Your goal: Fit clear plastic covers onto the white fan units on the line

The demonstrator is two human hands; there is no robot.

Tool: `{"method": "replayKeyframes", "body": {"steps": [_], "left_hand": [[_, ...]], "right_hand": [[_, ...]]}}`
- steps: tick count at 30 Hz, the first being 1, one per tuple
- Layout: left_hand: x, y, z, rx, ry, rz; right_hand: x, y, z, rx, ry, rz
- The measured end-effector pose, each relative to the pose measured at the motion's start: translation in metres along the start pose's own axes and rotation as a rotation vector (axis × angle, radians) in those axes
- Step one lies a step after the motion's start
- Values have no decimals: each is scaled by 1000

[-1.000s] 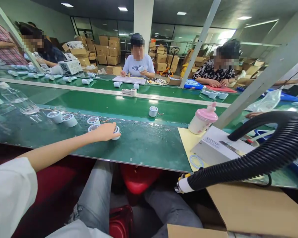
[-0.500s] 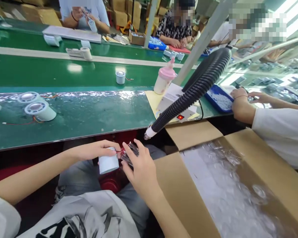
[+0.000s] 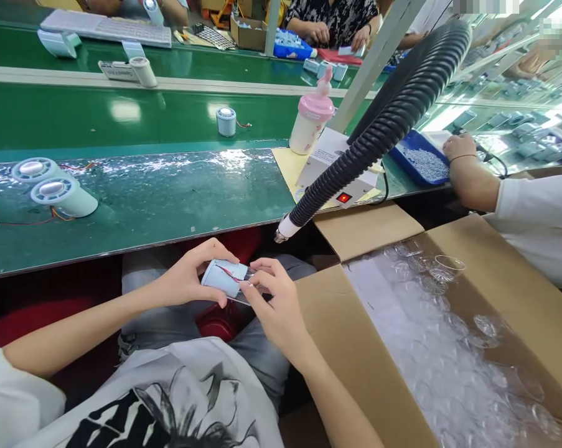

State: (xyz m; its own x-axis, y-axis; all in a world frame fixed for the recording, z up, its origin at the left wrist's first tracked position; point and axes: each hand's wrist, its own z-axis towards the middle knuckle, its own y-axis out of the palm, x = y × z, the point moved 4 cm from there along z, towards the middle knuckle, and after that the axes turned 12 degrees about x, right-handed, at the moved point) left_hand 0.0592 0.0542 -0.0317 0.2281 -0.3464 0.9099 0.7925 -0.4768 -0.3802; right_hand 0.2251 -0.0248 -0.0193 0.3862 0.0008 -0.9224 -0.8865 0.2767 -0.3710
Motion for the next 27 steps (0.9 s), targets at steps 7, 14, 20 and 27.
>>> {"method": "replayKeyframes", "body": {"steps": [7, 14, 20, 27], "left_hand": [[-6, 11, -5, -157, 46, -78], [-7, 18, -11, -172, -349, -488], [-1, 15, -15, -202, -403, -537], [11, 6, -14, -238, -229, -428]], "right_hand": [[13, -4, 4, 112, 214, 251], [8, -13, 2, -81, 96, 304], [-5, -21, -4, -139, -251, -44], [1, -20, -6, -166, -52, 176]]}}
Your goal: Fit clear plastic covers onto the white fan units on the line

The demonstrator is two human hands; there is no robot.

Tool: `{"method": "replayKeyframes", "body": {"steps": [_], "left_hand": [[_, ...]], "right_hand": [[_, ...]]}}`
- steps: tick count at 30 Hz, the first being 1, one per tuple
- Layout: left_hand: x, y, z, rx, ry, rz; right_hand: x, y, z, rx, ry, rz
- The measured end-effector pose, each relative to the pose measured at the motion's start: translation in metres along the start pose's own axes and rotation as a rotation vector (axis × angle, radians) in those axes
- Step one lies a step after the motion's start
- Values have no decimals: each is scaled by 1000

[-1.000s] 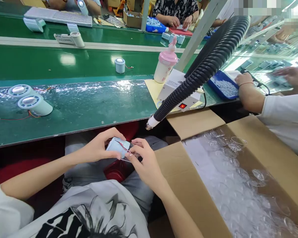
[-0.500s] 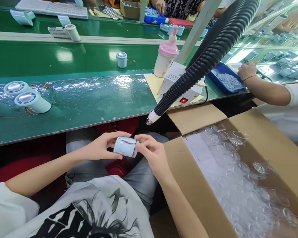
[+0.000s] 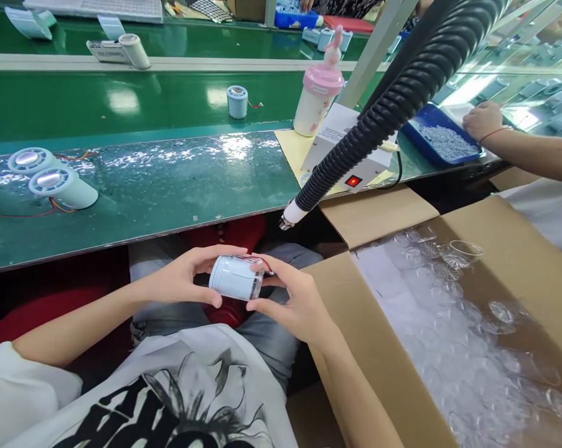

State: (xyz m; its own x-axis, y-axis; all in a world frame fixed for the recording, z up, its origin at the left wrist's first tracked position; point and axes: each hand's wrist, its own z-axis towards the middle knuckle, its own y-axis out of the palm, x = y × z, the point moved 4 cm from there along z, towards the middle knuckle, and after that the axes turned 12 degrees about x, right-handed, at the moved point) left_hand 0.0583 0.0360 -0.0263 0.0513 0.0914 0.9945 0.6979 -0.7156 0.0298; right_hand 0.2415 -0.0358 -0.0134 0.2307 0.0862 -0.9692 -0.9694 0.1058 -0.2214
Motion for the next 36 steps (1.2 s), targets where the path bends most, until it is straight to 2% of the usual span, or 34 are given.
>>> {"method": "replayKeyframes", "body": {"steps": [6, 20, 29, 36], "left_hand": [[6, 2, 0, -17, 57, 4], [8, -2, -1, -15, 186, 177], [12, -2, -1, -31, 269, 232], [13, -2, -2, -48, 320, 252]], "right_hand": [[4, 2, -1, -26, 98, 107], [12, 8, -1, -39, 336, 276], [15, 13, 0, -11, 477, 384], [26, 19, -4, 20, 567, 437]]}}
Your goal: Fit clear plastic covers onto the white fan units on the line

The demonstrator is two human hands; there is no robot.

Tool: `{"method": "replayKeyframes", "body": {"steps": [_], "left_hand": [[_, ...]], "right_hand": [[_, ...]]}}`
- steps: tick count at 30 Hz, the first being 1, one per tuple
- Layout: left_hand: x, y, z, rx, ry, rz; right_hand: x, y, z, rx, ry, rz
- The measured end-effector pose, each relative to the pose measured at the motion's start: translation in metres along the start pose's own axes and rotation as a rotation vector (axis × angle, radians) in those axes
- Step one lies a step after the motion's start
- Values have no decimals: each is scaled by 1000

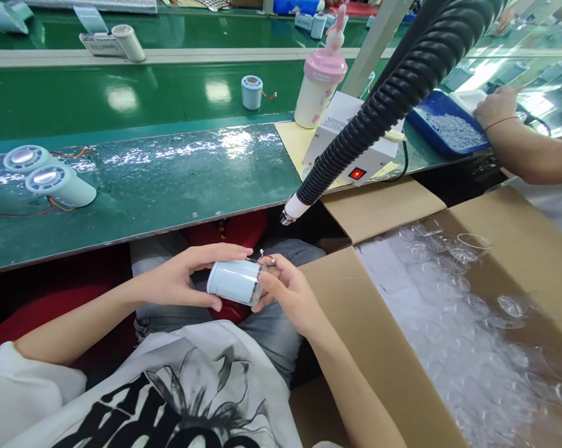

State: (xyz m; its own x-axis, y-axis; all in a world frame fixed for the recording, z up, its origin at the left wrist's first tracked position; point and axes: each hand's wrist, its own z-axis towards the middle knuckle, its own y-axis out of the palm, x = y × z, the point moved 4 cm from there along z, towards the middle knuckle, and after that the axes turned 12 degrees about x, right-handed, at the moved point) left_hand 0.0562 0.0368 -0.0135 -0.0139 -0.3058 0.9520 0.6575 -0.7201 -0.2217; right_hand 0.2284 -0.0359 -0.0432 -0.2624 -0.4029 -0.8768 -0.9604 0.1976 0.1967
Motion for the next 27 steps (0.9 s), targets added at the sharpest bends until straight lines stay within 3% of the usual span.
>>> {"method": "replayKeyframes", "body": {"steps": [15, 27], "left_hand": [[-1, 3, 0, -38, 30, 3], [-2, 2, -1, -29, 46, -31]], "right_hand": [[15, 10, 2, -25, 181, 69], [16, 20, -4, -103, 480, 121]]}}
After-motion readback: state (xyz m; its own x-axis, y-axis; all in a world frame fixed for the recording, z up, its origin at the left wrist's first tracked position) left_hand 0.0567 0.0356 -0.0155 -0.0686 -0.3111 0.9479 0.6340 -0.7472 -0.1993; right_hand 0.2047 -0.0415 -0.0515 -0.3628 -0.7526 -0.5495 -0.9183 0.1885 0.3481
